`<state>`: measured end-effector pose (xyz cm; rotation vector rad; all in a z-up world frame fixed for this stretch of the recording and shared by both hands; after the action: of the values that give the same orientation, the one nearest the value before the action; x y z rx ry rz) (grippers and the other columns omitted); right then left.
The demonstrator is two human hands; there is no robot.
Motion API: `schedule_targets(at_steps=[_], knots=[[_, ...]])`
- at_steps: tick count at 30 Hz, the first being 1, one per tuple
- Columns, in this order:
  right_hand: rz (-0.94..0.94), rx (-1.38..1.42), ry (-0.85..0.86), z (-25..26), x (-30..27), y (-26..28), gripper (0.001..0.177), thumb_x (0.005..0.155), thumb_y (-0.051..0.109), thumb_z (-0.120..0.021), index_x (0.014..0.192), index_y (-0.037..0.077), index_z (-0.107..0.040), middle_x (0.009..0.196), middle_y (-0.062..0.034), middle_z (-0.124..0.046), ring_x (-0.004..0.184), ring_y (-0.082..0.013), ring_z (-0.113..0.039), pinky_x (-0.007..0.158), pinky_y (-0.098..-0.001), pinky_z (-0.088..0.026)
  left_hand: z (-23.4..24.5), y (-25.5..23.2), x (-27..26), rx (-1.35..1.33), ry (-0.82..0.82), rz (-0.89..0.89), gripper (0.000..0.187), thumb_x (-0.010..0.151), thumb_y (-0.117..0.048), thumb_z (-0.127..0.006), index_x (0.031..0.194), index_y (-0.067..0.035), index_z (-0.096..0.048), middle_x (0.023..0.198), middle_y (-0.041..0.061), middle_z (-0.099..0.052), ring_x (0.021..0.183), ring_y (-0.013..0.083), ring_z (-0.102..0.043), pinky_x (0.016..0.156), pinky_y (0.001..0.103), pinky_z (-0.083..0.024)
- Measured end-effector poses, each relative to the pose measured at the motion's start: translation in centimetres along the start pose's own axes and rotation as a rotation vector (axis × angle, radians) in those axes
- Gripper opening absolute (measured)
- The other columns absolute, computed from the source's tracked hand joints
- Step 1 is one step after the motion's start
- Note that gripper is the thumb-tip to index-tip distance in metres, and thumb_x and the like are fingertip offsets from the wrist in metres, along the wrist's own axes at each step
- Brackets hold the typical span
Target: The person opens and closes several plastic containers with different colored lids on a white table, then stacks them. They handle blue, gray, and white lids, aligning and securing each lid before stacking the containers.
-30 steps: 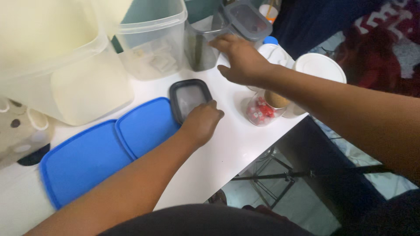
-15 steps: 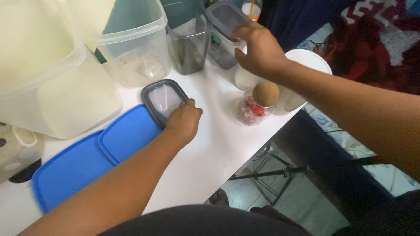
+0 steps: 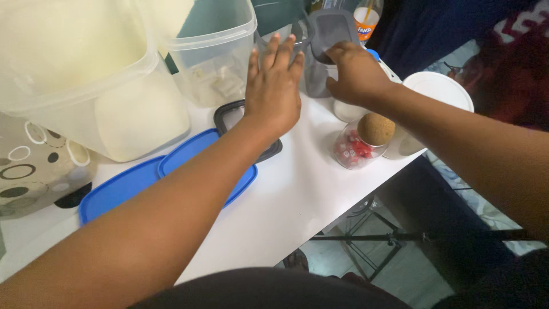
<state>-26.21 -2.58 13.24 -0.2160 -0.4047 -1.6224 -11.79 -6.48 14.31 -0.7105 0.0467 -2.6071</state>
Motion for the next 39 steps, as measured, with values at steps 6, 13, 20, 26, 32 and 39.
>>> schedule_targets(at_steps=[6, 13, 20, 26, 32, 39], knots=[[0.022, 0.093, -0.021, 1.1, -1.3, 2.1, 0.047, 0.077, 0.001, -0.069, 0.125, -0.001, -0.068, 0.125, -0.0218, -0.067, 0.115, -0.0393, -0.064, 0.103, -0.0431, -0.051, -2.7, 1.7, 2.0, 0.173, 0.204, 0.047, 0.067, 0.084, -0.008, -0.057, 0.149, -0.004, -0.046, 0.164, 0.010, -0.028, 0.154, 0.0305, -0.017, 0.122, 0.060, 0.001], [0.121, 0.004, -0.089, 3.1, -0.8, 4.0, 0.045, 0.071, -0.006, -0.069, 0.115, 0.003, -0.068, 0.105, -0.0202, -0.068, 0.104, -0.0412, -0.065, 0.088, -0.0475, -0.053, -4.0, 2.0, 2.1, 0.155, 0.227, 0.110, 0.065, 0.084, -0.010, -0.057, 0.149, -0.004, -0.046, 0.167, 0.009, -0.020, 0.154, 0.0293, -0.015, 0.122, 0.059, 0.000], [-0.084, -0.008, 0.011, 2.5, -0.1, 2.1, 0.039, 0.088, 0.000, -0.068, 0.126, 0.004, -0.060, 0.105, -0.0218, -0.068, 0.096, -0.0396, -0.067, 0.084, -0.0475, -0.054, -2.9, 2.4, 2.1, 0.093, 0.220, 0.078, 0.063, 0.079, -0.004, -0.060, 0.141, -0.004, -0.054, 0.165, 0.011, -0.025, 0.153, 0.0294, -0.018, 0.122, 0.056, -0.012], [0.156, -0.077, -0.151, 2.9, -0.3, 3.9, 0.050, 0.062, 0.000, -0.079, 0.111, 0.006, -0.071, 0.102, -0.0169, -0.069, 0.099, -0.0375, -0.066, 0.083, -0.0450, -0.055, 0.2, 0.4, -0.9, -0.075, -0.058, -0.016, 0.044, 0.082, 0.000, -0.064, 0.126, -0.001, -0.066, 0.155, 0.017, -0.043, 0.148, 0.0347, -0.034, 0.121, 0.052, -0.026], [0.237, -0.011, -0.042, 3.0, -0.5, 4.8, 0.039, 0.066, -0.001, -0.078, 0.104, 0.008, -0.074, 0.099, -0.0110, -0.070, 0.094, -0.0346, -0.068, 0.080, -0.0441, -0.056, 1.3, -0.9, -2.2, -0.250, -0.120, -0.018, 0.040, 0.084, -0.004, -0.064, 0.124, -0.005, -0.067, 0.135, 0.016, -0.060, 0.127, 0.0361, -0.054, 0.112, 0.051, -0.037], [0.232, 0.068, -0.006, 4.6, -4.4, 9.8, 0.041, 0.063, -0.002, -0.075, 0.103, 0.008, -0.073, 0.097, -0.0099, -0.069, 0.094, -0.0337, -0.068, 0.078, -0.0430, -0.057, 0.7, 1.7, -3.0, -0.394, -0.155, 0.202, 0.032, 0.092, -0.010, -0.063, 0.123, -0.004, -0.066, 0.124, 0.020, -0.064, 0.115, 0.0404, -0.060, 0.099, 0.049, -0.048]])
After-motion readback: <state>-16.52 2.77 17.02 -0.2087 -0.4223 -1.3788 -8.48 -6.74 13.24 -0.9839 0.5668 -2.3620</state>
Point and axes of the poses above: each hand's wrist, its own x-axis towards the middle knuckle, its own z-axis out of the back of the hand, y = z × x, the point moved 10 cm from there along x, towards the middle knuckle
